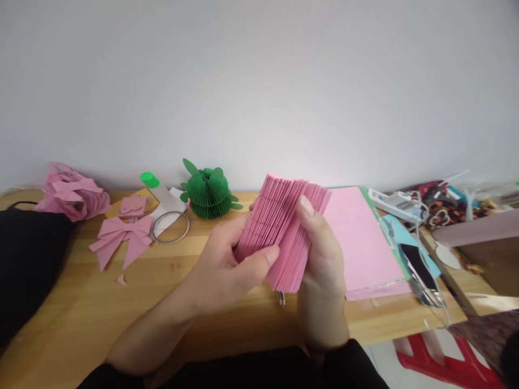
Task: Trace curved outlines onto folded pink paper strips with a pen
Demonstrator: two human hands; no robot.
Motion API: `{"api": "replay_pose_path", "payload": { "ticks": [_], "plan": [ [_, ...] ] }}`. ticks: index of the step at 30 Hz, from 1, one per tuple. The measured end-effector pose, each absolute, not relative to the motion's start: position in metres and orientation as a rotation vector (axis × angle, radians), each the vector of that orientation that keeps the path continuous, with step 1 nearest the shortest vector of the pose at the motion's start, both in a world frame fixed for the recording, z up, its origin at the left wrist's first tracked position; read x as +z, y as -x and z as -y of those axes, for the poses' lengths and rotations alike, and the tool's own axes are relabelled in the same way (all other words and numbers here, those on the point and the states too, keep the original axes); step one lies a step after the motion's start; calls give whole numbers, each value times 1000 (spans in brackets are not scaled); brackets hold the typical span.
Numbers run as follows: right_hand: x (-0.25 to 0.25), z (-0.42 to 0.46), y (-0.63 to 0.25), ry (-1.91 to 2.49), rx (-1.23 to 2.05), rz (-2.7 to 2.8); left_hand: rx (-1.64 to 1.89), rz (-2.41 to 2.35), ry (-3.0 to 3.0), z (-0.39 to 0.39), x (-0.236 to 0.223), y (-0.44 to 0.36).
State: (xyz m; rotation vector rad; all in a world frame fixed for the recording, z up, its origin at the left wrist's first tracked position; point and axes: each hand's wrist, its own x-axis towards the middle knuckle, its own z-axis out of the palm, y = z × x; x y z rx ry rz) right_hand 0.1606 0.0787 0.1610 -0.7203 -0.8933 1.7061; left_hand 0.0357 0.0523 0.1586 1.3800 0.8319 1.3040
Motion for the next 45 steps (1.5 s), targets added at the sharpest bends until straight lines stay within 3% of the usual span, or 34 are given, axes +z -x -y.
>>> {"api": "replay_pose_path", "payload": {
  "ticks": [45],
  "plan": [
    [164,-79,-161,800,1749,860,1269,-990,-1366,-50,160,-41]
  ]
}}
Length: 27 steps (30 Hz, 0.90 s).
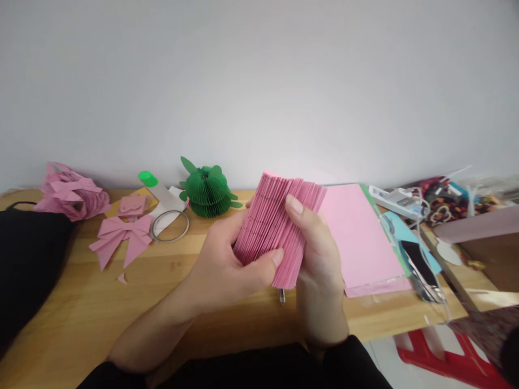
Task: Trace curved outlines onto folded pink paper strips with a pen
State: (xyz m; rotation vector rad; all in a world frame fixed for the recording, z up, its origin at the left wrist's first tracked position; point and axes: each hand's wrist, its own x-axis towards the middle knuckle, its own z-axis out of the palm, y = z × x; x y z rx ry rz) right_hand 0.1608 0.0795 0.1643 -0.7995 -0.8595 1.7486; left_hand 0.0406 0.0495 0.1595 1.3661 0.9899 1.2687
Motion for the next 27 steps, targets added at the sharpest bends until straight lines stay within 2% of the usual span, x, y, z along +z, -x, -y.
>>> {"api": "replay_pose_path", "payload": {
  "ticks": [27],
  "plan": [
    [164,-79,-161,768,1734,899,1275,-959,-1337,-49,158,-40]
  ]
}}
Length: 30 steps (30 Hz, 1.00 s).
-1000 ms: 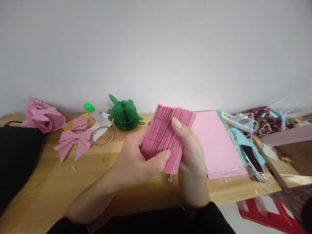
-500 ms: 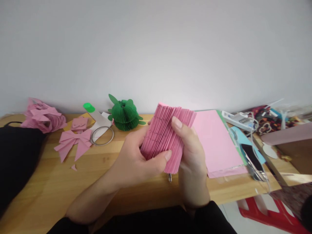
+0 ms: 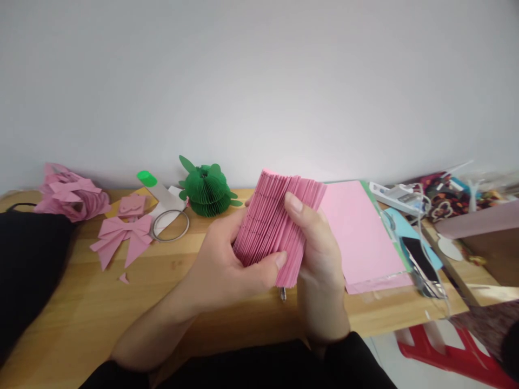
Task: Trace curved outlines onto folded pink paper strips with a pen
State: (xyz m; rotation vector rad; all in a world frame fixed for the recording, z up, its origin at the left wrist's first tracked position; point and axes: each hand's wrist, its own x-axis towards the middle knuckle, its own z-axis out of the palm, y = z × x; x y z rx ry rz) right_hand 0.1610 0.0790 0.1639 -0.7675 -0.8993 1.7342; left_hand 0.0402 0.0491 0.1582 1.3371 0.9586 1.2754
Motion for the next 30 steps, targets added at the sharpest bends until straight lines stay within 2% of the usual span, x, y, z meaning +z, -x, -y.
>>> {"api": "replay_pose_path", "payload": {
  "ticks": [30],
  "plan": [
    [163,-79,-161,746,1755,889,1323,-958,-1361,-49,157,-40]
  ]
}}
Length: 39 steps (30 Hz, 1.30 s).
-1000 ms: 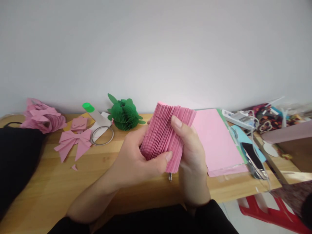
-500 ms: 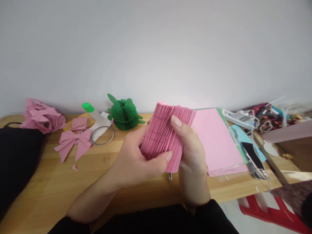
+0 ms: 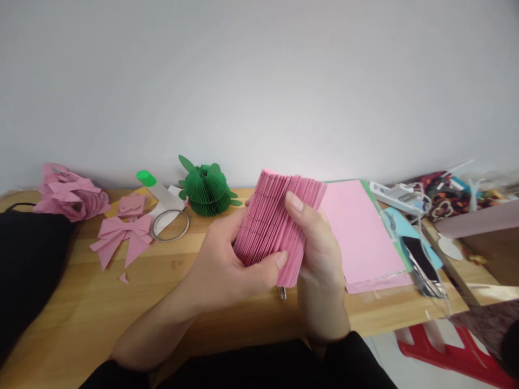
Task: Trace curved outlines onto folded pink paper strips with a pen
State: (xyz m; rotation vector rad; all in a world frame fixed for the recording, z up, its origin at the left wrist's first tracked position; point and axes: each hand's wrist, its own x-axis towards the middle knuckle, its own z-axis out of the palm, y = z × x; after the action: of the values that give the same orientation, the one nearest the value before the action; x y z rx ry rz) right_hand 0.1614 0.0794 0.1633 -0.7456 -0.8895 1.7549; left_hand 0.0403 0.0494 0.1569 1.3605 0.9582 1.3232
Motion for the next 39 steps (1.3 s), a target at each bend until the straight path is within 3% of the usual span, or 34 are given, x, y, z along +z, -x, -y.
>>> {"api": "replay_pose_path", "payload": {
  "ticks": [39],
  "plan": [
    [164,-80,-162,777,1712,951,1253,-1002,-1320,-50,159,-40]
  ]
}}
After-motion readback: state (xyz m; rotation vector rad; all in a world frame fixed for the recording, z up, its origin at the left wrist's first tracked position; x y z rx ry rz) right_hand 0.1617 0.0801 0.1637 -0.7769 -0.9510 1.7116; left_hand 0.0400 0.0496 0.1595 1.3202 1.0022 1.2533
